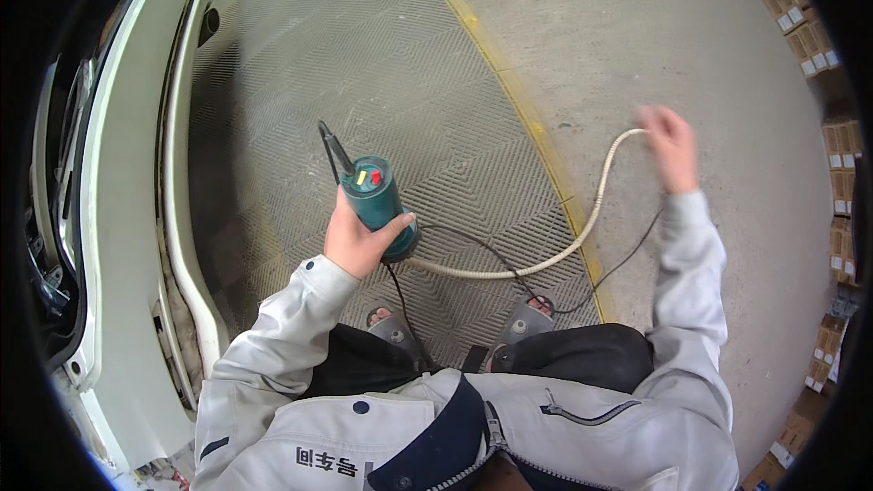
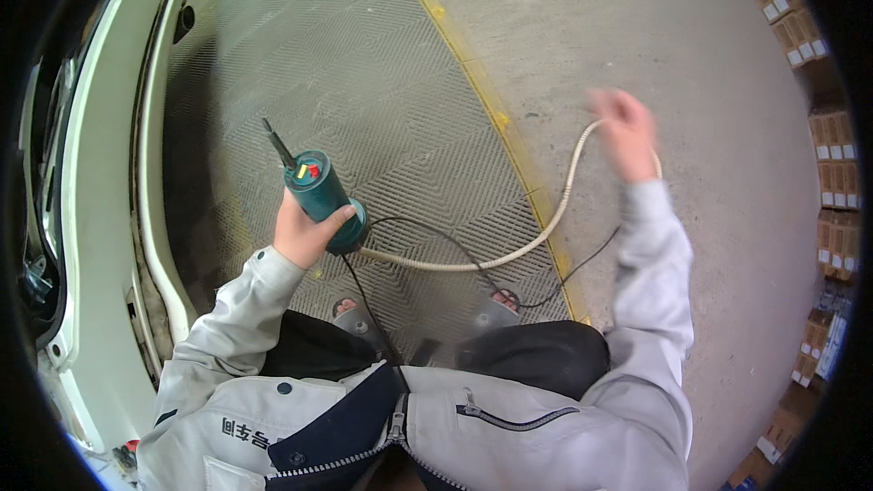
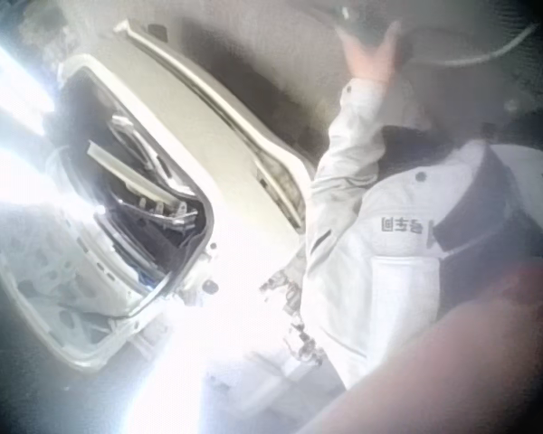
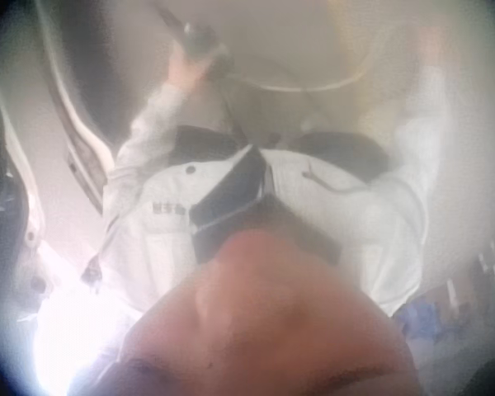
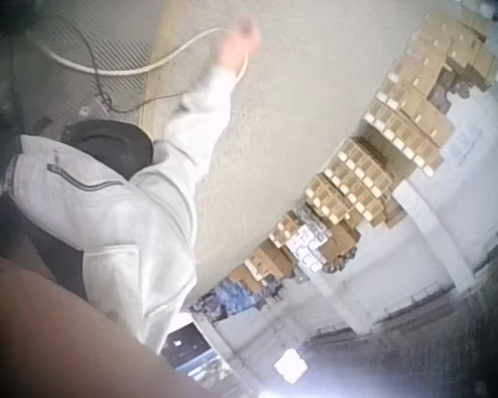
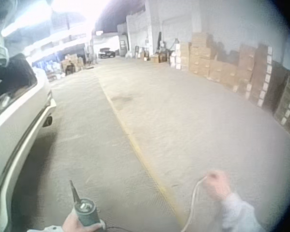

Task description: The person uses a heat gun to apply heat to the rear bumper area of a white car, then wipes the heated surface with a blue cloth. The person also picks up a hammer and a small tool from the floor and briefly holds them near the bumper.

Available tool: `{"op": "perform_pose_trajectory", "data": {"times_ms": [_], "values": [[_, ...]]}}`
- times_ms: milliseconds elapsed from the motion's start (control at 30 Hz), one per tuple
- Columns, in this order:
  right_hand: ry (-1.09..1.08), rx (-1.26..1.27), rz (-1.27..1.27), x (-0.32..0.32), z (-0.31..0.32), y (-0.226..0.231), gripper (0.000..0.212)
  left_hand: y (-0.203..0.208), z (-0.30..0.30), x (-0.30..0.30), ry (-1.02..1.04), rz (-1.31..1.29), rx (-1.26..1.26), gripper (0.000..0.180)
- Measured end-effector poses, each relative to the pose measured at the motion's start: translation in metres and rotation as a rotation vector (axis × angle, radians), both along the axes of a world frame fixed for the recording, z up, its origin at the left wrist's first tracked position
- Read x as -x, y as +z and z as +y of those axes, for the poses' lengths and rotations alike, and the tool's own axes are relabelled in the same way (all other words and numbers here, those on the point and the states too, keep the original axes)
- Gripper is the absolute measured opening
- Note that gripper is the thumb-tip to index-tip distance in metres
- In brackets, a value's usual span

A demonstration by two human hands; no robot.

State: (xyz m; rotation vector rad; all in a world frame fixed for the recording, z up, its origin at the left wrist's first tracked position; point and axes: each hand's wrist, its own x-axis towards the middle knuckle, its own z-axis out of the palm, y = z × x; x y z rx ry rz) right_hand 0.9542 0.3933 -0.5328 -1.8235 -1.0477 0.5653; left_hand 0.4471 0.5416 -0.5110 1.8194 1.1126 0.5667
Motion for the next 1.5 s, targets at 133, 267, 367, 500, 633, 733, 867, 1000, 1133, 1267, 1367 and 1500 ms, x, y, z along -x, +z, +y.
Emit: {"op": "perform_pose_trajectory", "data": {"times_ms": [133,267,367,500,633,733,867,1000,1133,1267,1367,1500], "values": [[0.68,-0.294,-0.06,0.197,0.108,0.064,0.018,0.008,-0.009,-0.018,-0.07,0.133,-0.032,0.079],[0.712,-0.121,-0.316,0.272,0.129,0.076,0.023,0.006,-0.014,-0.021,-0.081,0.212,-0.059,0.077],[0.721,-0.053,-0.41,0.28,0.128,0.078,0.02,0.007,-0.016,-0.018,-0.069,0.348,-0.028,0.082],[0.745,-0.014,-0.463,0.282,0.118,0.076,0.021,0.007,-0.018,-0.009,-0.059,0.352,-0.059,0.078],[0.721,0.082,-0.537,0.284,0.116,0.065,0.024,-0.003,-0.02,-0.008,-0.104,0.344,-0.097,0.076],[0.692,0.195,-0.381,0.28,0.118,0.053,0.03,-0.013,-0.022,-0.01,-0.121,0.415,-0.098,0.077],[0.654,0.31,-0.299,0.274,0.119,0.04,0.033,-0.022,-0.023,-0.01,-0.133,0.451,-0.106,0.079],[0.674,0.244,-0.281,0.275,0.119,0.03,0.027,-0.026,-0.022,-0.011,-0.123,0.458,-0.088,0.08],[0.767,0.073,-0.263,0.268,0.121,0.029,0.014,-0.027,-0.018,-0.012,-0.129,0.486,-0.038,0.081],[0.922,-0.079,-0.363,0.251,0.126,0.037,0.006,-0.025,-0.012,-0.008,-0.15,0.466,0.004,0.082],[0.991,-0.286,-0.487,0.244,0.131,0.039,0.009,-0.024,-0.007,-0.005,-0.203,0.411,0.046,0.083],[0.904,-0.132,-0.272,0.246,0.127,0.033,0.009,-0.024,-0.004,-0.003,-0.248,0.401,0.119,0.083]]}}
